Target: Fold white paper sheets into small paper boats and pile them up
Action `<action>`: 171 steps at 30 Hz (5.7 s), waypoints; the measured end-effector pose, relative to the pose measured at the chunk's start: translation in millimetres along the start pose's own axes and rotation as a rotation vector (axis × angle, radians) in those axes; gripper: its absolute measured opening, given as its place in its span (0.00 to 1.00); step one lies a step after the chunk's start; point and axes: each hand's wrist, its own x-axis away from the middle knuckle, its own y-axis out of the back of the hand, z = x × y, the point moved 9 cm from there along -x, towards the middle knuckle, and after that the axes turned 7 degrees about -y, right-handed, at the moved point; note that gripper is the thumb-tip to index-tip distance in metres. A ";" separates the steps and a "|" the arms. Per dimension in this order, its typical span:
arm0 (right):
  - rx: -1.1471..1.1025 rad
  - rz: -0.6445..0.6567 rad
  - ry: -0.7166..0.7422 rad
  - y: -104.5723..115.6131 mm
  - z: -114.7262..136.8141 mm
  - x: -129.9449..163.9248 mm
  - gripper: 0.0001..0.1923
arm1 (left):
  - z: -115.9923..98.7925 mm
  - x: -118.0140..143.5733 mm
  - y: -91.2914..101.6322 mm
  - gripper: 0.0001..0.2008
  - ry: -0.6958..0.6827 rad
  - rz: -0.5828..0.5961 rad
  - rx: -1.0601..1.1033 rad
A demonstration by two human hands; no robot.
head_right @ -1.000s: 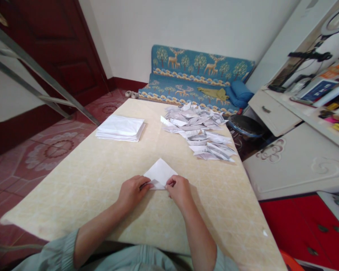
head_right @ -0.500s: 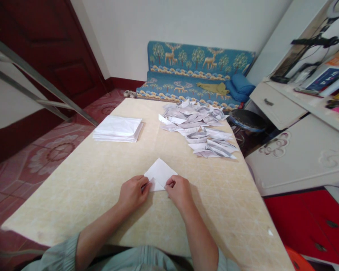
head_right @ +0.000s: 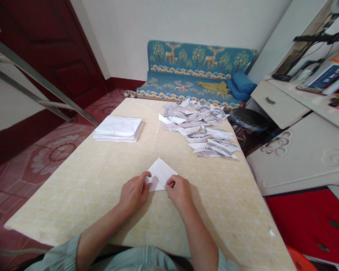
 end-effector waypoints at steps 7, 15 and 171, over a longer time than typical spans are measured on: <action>0.026 -0.019 0.010 0.3 1.1 0.1 0.03 | -4.2 1.0 -2.5 0.14 -0.073 0.021 0.059; 0.187 -0.043 0.153 6.4 25.0 10.9 0.09 | -4.3 0.8 -0.5 0.16 -0.062 0.024 0.070; 0.169 -0.172 -0.198 32.9 -17.9 -3.0 0.05 | -40.4 -9.3 -8.4 0.11 -0.298 -0.106 0.399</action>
